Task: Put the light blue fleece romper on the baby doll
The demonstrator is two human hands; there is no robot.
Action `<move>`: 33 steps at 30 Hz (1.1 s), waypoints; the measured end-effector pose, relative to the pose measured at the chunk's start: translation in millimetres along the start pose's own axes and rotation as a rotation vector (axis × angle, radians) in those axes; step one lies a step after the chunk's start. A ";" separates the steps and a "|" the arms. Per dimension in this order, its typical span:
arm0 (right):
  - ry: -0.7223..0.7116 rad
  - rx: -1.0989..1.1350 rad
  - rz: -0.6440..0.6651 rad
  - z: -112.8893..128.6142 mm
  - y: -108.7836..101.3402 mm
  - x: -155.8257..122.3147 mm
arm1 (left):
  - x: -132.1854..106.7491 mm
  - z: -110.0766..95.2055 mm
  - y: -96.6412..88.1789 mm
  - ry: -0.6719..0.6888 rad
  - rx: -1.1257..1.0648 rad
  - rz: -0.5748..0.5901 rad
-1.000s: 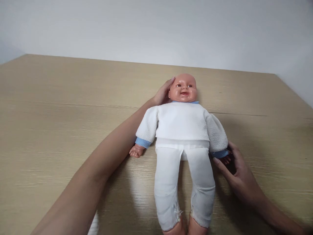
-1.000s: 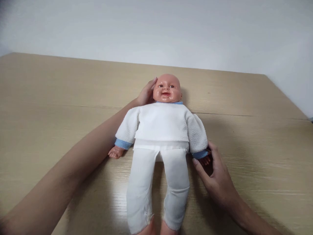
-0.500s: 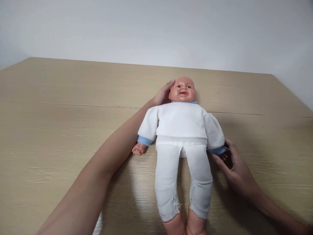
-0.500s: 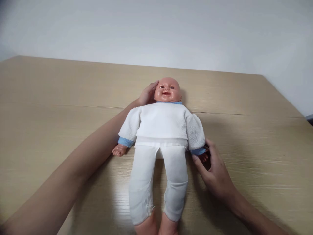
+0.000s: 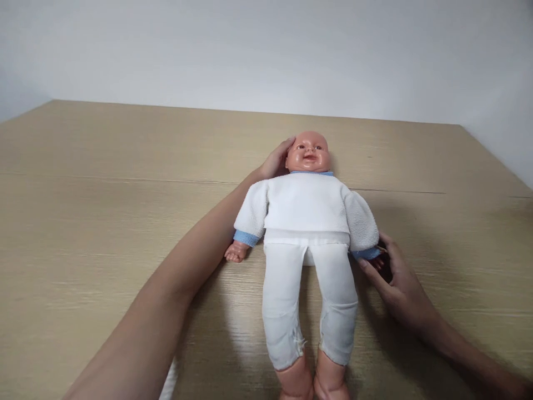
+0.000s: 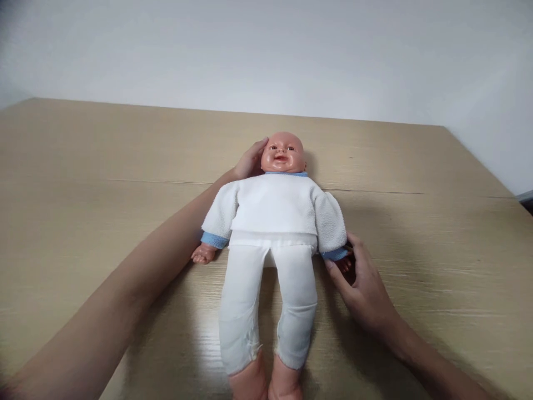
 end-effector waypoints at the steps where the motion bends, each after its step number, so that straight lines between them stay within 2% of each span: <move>1: -0.005 -0.009 -0.005 0.4 -1.0 0.9 | 0.0 1.2 0.1 -0.006 -0.007 0.004; 8: -0.025 0.023 0.003 2.6 -3.4 7.9 | 3.3 16.3 -9.3 -0.025 -0.042 -0.038; 10: -0.020 0.036 0.002 2.4 -3.1 9.4 | 4.3 19.0 -17.0 0.013 -0.035 -0.103; 14: -0.029 0.058 -0.001 0.6 -2.3 13.1 | -2.2 23.0 -39.4 0.058 0.028 -0.322; 17: -0.067 0.079 -0.018 -2.4 -3.6 16.7 | -19.5 23.4 -51.1 0.049 0.055 -0.447; 20: -0.105 0.126 -0.023 -6.9 -4.9 19.5 | -45.3 19.5 -53.0 0.048 0.040 -0.485; 24: -0.173 0.117 -0.004 -7.6 -5.3 13.3 | -87.3 11.5 -46.7 0.027 0.083 -0.523; 28: -0.205 0.036 0.067 -6.0 -1.6 -24.1 | -134.4 1.4 -31.9 0.039 0.178 -0.599; 31: -0.221 -0.083 0.048 -3.3 -2.3 -79.6 | -170.4 -2.3 -22.1 -0.007 0.243 -0.689; 33: -0.256 -0.192 -0.004 0.0 -3.9 -124.4 | -193.0 -3.1 -19.0 -0.096 0.267 -0.761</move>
Point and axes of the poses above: each hand's wrist, its own x-axis towards the middle knuckle, its own y-axis out of the palm, z = x × y, the point moved 7 cm from there along x, towards the middle knuckle, and after that the axes turned 15 degrees about x, right-handed, at the moved point
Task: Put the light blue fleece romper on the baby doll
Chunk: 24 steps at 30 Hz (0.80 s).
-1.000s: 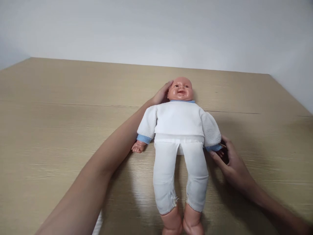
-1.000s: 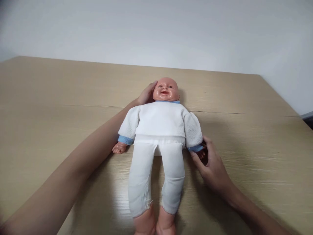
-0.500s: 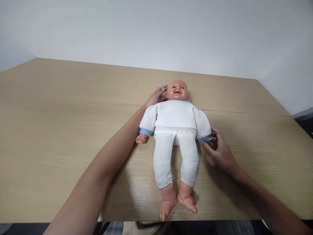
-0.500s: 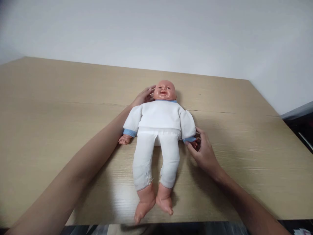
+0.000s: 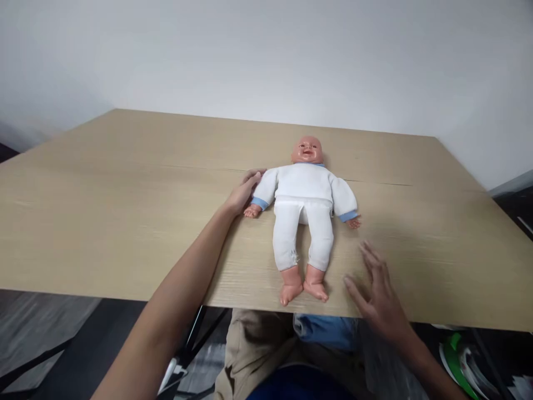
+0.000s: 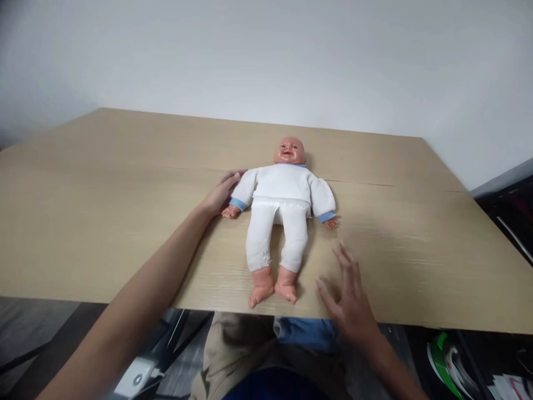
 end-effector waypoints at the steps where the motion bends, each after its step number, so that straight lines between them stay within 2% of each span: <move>1: -0.012 -0.027 -0.036 5.8 -2.2 -21.6 | -8.9 0.9 -7.3 -0.055 0.039 -0.042; 4: -0.074 -0.025 -0.161 12.4 -6.1 -81.9 | -41.9 -9.0 -24.9 -0.177 0.160 -0.187; 6: -0.152 -0.038 -0.289 5.2 -8.0 -116.3 | -74.4 -32.2 -24.0 -0.126 0.191 -0.277; 7: -0.179 -0.051 -0.315 -3.0 -5.6 -130.2 | -95.9 -51.4 -20.5 -0.011 0.210 -0.357; 9: -0.200 -0.081 -0.346 -27.2 1.3 -151.0 | -150.1 -85.2 -3.7 0.207 0.243 -0.518; 10: -0.187 -0.082 -0.369 -42.5 4.0 -158.2 | -179.0 -94.7 9.6 0.279 0.248 -0.565; 12: -0.091 -0.045 -0.360 -79.1 12.0 -164.8 | -233.7 -96.6 40.8 0.399 0.264 -0.601; 14: 0.171 0.048 -0.341 -125.7 20.1 -167.1 | -281.7 -75.6 68.7 0.526 0.318 -0.623; 15: 0.311 0.098 -0.362 -147.9 22.6 -169.7 | -301.1 -59.5 84.7 0.637 0.349 -0.552; 16: 0.390 0.123 -0.361 -164.1 25.9 -171.2 | -319.6 -42.1 103.9 0.812 0.364 -0.392; 17: 0.451 0.148 -0.345 -177.2 30.0 -172.4 | -335.0 -18.7 123.5 0.930 0.364 -0.156; 18: 0.497 0.176 -0.319 -187.4 34.4 -173.7 | -347.7 11.7 147.0 0.960 0.432 0.178; 19: 0.529 0.202 -0.286 -194.6 39.2 -175.1 | -357.5 45.2 161.2 0.897 0.504 0.414; 20: 0.559 0.229 -0.252 -199.6 43.9 -177.1 | -361.9 75.5 164.4 0.786 0.559 0.501; 22: 0.608 0.274 -0.204 -203.9 52.3 -182.4 | -365.3 121.1 157.4 0.584 0.633 0.502; 24: 0.651 0.307 -0.176 -203.7 59.3 -186.8 | -365.1 150.5 143.3 0.411 0.682 0.423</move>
Point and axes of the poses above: each hand's wrist, its own x-axis towards the middle knuckle, its own y-axis out of the palm, z = x × y, the point moved 7 cm from there along x, towards the middle knuckle, and after that the axes turned 15 degrees about x, right-handed, at the moved point
